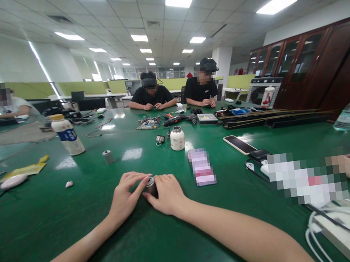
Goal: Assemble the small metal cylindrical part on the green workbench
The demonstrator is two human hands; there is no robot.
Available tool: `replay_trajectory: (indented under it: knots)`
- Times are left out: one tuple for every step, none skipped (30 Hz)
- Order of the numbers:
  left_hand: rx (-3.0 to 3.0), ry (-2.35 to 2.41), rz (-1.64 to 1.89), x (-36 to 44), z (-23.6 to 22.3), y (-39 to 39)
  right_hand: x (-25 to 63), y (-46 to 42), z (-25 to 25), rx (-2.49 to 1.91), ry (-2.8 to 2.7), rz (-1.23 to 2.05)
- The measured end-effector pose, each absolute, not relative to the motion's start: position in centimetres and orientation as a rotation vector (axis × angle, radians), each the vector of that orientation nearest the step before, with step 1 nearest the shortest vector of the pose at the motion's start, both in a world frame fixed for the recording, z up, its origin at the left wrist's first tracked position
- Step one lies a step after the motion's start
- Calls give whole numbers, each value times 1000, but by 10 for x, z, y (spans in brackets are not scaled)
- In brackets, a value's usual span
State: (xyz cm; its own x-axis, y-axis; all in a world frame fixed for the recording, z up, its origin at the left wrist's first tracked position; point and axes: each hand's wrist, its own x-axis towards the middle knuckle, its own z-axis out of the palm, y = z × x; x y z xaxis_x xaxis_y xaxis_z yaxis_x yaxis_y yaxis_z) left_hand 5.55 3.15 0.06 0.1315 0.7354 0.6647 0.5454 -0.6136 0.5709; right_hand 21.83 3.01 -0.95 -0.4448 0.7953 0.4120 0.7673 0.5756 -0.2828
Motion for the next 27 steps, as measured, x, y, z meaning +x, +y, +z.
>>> replay_trajectory:
  knots:
    - [2221, 1267, 1464, 56, 1, 31, 218, 30, -10, -1242, -2304, 77]
    - [2229, 1261, 1446, 56, 2, 30, 219, 31, -10, -1238, -2305, 80]
    - [2236, 1256, 1433, 56, 2, 30, 219, 31, -11, -1234, -2307, 83]
    - [2240, 1251, 1425, 56, 2, 29, 219, 32, -11, -1231, -2310, 85]
    - [2239, 1249, 1420, 56, 3, 29, 219, 32, -11, -1230, -2314, 88]
    - [2235, 1248, 1417, 56, 2, 29, 219, 32, -12, -1230, -2317, 90]
    - [2229, 1248, 1416, 56, 2, 29, 219, 32, -12, -1230, -2318, 91]
    - [2221, 1248, 1414, 56, 2, 29, 219, 32, -12, -1230, -2316, 93]
    - [2214, 1247, 1413, 56, 2, 29, 219, 32, -12, -1229, -2312, 94]
    - [2206, 1246, 1411, 56, 1, 30, 219, 32, -12, -1229, -2307, 95]
    - [2200, 1245, 1408, 56, 1, 30, 219, 32, -11, -1227, -2304, 96]
    - [2196, 1245, 1403, 56, 1, 30, 218, 31, -11, -1226, -2301, 98]
    - [2194, 1245, 1398, 56, 0, 31, 218, 31, -11, -1226, -2299, 99]
    - [2192, 1246, 1395, 56, 0, 31, 218, 31, -11, -1228, -2298, 100]
    - [2190, 1250, 1395, 56, 0, 32, 218, 31, -11, -1230, -2297, 99]
    - [2188, 1255, 1395, 56, 0, 32, 218, 30, -11, -1232, -2296, 98]
    - [2185, 1260, 1395, 55, -1, 32, 218, 30, -11, -1235, -2294, 95]
    - [2181, 1264, 1396, 55, -1, 32, 218, 30, -11, -1236, -2293, 93]
    - [2178, 1267, 1396, 55, -1, 32, 218, 30, -11, -1238, -2293, 89]
    - [2175, 1269, 1395, 55, -1, 32, 218, 30, -11, -1240, -2294, 86]
    - [2172, 1271, 1394, 55, -1, 32, 218, 30, -11, -1244, -2295, 84]
    - [2167, 1275, 1395, 55, 0, 32, 218, 30, -11, -1246, -2296, 82]
    - [2163, 1280, 1395, 54, 0, 32, 218, 31, -11, -1245, -2297, 80]
    - [2158, 1286, 1392, 54, 0, 32, 218, 31, -11, -1244, -2298, 79]
    - [2154, 1291, 1387, 54, 0, 32, 218, 31, -11, -1242, -2299, 78]
    - [2149, 1296, 1382, 53, -1, 32, 218, 31, -11, -1239, -2301, 79]
    - [2144, 1300, 1378, 52, -1, 33, 219, 31, -11, -1237, -2302, 79]
